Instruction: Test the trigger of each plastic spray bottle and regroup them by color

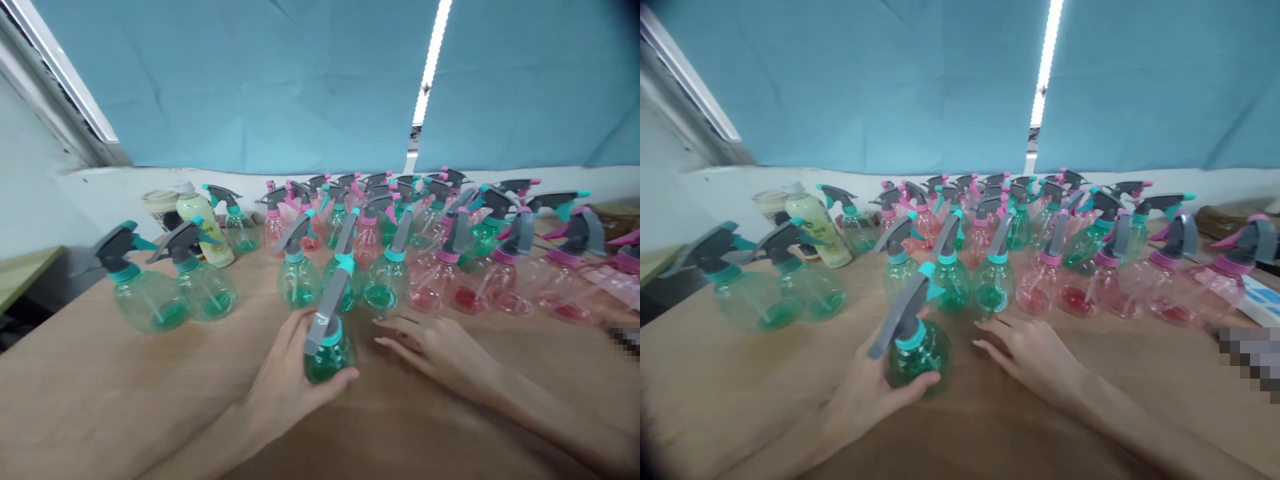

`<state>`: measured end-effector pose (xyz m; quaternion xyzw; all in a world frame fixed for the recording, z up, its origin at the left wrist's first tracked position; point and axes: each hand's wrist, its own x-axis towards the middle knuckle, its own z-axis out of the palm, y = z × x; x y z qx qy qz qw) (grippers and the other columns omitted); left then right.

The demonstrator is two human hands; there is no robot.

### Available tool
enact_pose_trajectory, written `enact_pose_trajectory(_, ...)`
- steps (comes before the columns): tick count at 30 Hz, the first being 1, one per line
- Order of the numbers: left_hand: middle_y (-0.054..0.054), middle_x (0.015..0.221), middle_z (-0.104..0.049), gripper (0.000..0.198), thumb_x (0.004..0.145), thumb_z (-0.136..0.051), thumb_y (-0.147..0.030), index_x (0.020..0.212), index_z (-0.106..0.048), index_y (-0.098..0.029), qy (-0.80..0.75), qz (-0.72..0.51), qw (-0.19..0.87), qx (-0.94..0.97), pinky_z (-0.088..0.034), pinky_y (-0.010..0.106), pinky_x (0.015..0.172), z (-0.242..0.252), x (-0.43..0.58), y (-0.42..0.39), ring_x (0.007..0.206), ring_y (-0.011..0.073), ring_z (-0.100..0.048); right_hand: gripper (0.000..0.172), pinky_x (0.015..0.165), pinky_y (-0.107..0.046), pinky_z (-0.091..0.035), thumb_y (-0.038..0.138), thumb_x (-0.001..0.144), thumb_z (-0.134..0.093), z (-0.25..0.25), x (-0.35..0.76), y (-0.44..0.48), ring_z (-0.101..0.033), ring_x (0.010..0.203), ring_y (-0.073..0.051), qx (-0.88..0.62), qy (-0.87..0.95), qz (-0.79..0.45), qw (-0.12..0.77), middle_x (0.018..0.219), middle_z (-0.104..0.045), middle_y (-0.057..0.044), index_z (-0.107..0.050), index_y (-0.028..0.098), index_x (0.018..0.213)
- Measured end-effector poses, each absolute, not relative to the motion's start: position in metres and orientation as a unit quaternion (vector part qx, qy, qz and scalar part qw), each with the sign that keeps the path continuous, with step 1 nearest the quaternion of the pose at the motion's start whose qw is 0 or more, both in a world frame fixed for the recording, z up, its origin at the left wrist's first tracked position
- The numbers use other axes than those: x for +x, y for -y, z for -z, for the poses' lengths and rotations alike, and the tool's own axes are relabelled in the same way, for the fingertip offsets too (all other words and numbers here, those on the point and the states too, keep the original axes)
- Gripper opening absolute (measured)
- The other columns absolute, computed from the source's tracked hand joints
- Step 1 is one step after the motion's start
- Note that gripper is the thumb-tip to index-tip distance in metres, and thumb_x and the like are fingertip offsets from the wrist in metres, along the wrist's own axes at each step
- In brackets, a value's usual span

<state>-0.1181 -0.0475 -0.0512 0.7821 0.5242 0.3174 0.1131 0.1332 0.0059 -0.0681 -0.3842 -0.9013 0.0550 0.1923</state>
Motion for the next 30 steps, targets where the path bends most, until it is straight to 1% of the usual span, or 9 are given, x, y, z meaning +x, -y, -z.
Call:
enact_pose_trajectory(2,0.009,0.11,-0.064,0.045,0.077,-0.064,-0.046,0.114,-0.051,-0.024,-0.55,-0.33,0.037,0.766,-0.051,0.046,0.089,0.054,-0.14,0.053,0.109,0.0301,-0.06,0.029,0.072,-0.043,-0.056,0.035,0.095,-0.045,0.055,0.117,-0.01,-0.07,0.085,-0.026,-0.388,0.897,-0.068,0.202,0.106,-0.07,-0.008,-0.063,0.021,0.113)
enact_pose_trajectory(3,0.008,0.107,-0.065,0.044,0.077,-0.065,-0.047,0.113,-0.052,-0.025,-0.556,-0.343,-0.006,0.757,-0.052,0.045,0.087,0.056,-0.152,0.055,0.106,0.03,-0.061,0.03,0.072,-0.042,-0.056,0.036,0.095,-0.045,0.049,0.108,-0.012,-0.07,0.083,-0.025,-0.387,0.893,-0.08,0.216,0.105,-0.069,-0.008,-0.062,0.021,0.114)
enact_pose_trajectory(5,0.011,0.113,-0.064,0.054,0.075,-0.065,-0.052,0.117,-0.052,-0.023,-0.576,-0.342,-0.063,0.74,-0.049,0.048,0.092,0.058,-0.173,0.055,0.11,0.0327,-0.059,0.031,0.071,-0.04,-0.055,0.037,0.094,-0.047,0.039,0.087,-0.015,-0.069,0.076,-0.022,-0.383,0.883,-0.113,0.246,0.106,-0.068,-0.009,-0.061,0.019,0.116)
enact_pose_trajectory(8,0.015,0.109,-0.066,0.058,0.075,-0.061,-0.057,0.117,-0.052,-0.018,-0.652,-0.34,-0.084,0.672,-0.049,0.052,0.086,0.059,-0.198,0.049,0.105,0.0361,-0.061,0.039,0.07,-0.037,-0.054,0.04,0.091,-0.053,0.029,0.058,-0.02,-0.066,0.067,-0.018,-0.402,0.85,-0.176,0.291,0.106,-0.068,-0.008,-0.057,0.02,0.123)
enact_pose_trajectory(13,0.014,0.1,-0.065,0.061,0.077,-0.056,-0.064,0.113,-0.052,-0.015,-0.684,-0.31,-0.121,0.649,-0.049,0.051,0.082,0.049,-0.214,0.034,0.099,0.0361,-0.061,0.055,0.07,-0.04,-0.053,0.044,0.088,-0.054,0.023,0.027,-0.022,-0.066,0.072,-0.023,-0.43,0.829,-0.199,0.298,0.098,-0.069,-0.01,-0.049,0.014,0.134)
enact_pose_trajectory(17,0.014,0.097,-0.063,0.057,0.079,-0.052,-0.065,0.107,-0.055,-0.016,-0.683,-0.24,-0.178,0.666,-0.048,0.049,0.081,0.036,-0.215,0.023,0.099,0.0366,-0.058,0.068,0.073,-0.043,-0.054,0.045,0.088,-0.053,0.024,0.014,-0.027,-0.066,0.063,-0.023,-0.424,0.824,-0.227,0.3,0.1,-0.069,-0.013,-0.032,0.014,0.145)
enact_pose_trajectory(21,0.014,0.1,-0.064,0.053,0.081,-0.054,-0.061,0.108,-0.055,-0.015,-0.687,-0.212,-0.141,0.681,-0.048,0.047,0.082,0.022,-0.218,0.012,0.1,0.0347,-0.06,0.083,0.064,-0.043,-0.056,0.043,0.086,-0.056,0.025,0.001,-0.039,-0.065,0.053,-0.022,-0.428,0.811,-0.269,0.294,0.089,-0.07,-0.011,-0.013,0.015,0.151)
enact_pose_trajectory(24,0.013,0.1,-0.066,0.052,0.081,-0.057,-0.058,0.112,-0.052,-0.017,-0.684,-0.232,-0.106,0.683,-0.051,0.043,0.079,0.017,-0.22,0.005,0.096,0.0329,-0.064,0.088,0.054,-0.039,-0.055,0.043,0.084,-0.057,0.023,-0.006,-0.046,-0.064,0.049,-0.021,-0.445,0.791,-0.319,0.274,0.078,-0.069,-0.009,-0.008,0.012,0.151)
enact_pose_trajectory(30,0.018,0.106,-0.066,0.06,0.081,-0.058,-0.054,0.123,-0.044,-0.014,-0.692,-0.241,-0.08,0.676,-0.053,0.046,0.074,0.016,-0.22,-0.002,0.094,0.037,-0.065,0.089,0.056,-0.038,-0.056,0.043,0.083,-0.059,0.027,-0.013,-0.055,-0.066,0.056,-0.02,-0.455,0.786,-0.317,0.274,0.112,-0.062,-0.022,-0.009,0.013,0.151)
